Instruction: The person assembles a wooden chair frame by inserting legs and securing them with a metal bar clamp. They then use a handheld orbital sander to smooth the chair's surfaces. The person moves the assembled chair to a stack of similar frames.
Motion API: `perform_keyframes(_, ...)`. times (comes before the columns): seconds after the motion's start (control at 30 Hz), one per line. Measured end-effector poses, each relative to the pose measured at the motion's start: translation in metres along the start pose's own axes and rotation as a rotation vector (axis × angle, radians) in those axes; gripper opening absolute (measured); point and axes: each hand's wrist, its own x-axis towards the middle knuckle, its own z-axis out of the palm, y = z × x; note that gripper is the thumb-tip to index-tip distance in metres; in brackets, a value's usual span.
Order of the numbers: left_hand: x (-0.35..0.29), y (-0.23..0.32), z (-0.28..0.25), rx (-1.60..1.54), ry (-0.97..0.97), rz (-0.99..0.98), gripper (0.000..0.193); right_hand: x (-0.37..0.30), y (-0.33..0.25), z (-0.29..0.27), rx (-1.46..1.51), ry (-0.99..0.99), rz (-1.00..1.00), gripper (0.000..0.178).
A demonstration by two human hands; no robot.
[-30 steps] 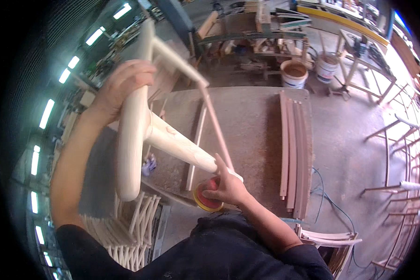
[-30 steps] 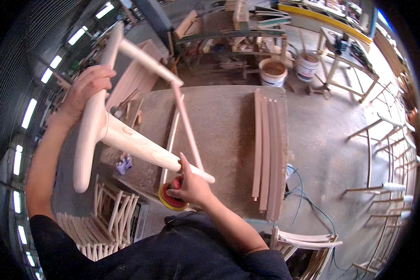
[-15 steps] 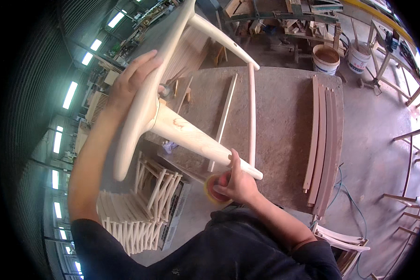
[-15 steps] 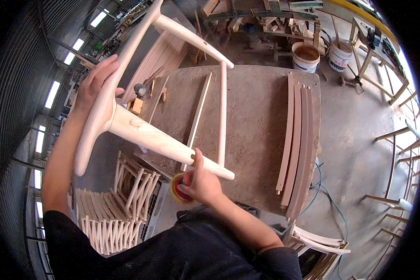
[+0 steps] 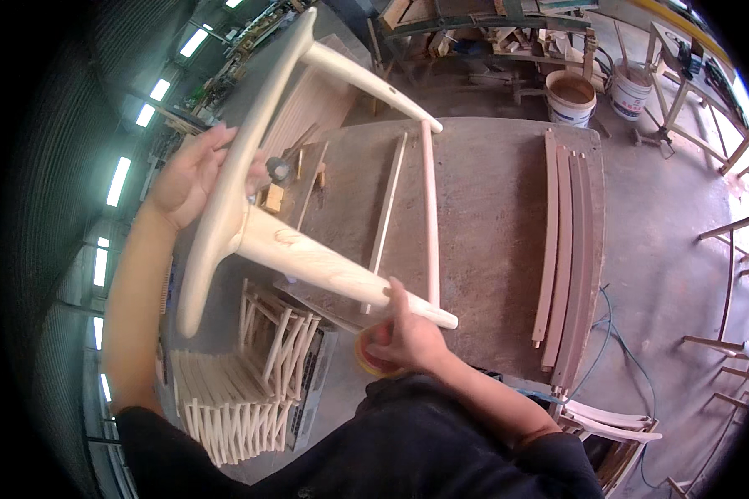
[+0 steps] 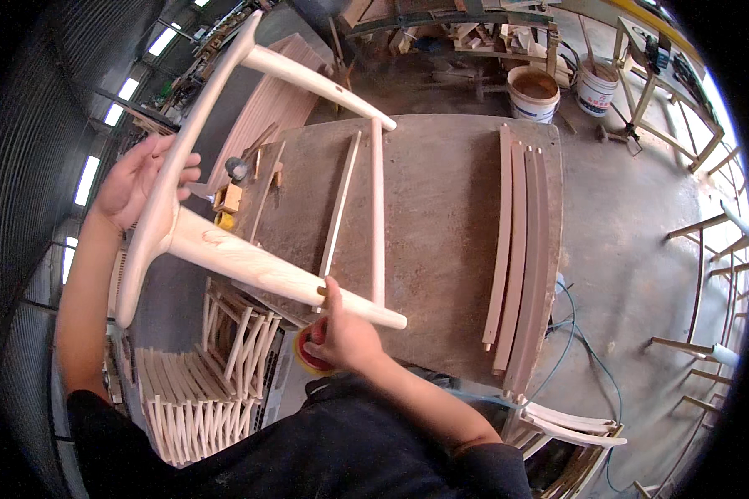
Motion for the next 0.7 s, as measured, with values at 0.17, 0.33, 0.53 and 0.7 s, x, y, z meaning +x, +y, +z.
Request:
perform_keyframes(0.17, 0.010, -0.004, 0.009, 0.700, 0.305, 0.040, 0.067, 0.013, 0.010, 0.019, -0.047, -0.065, -0.089, 0.123)
perform_keyframes(0.33, -0.013, -0.004, 0.011, 0.677, 0.259, 0.174, 0.088, 0.017, 0.002, 0.016, -0.138, -0.233, -0.150, 0.098)
perform_keyframes(0.53, -0.014, 0.002, 0.002, 1.064, 0.225, 0.274, 0.100, 0.028, -0.018, -0.020, 0.068, -0.138, -0.280, 0.073)
perform_keyframes(0.7, -0.017, -0.006, -0.015, 1.198, 0.240, 0.255, 0.104, 0.070, -0.057, -0.030, 0.470, 0.080, -0.342, 0.054)
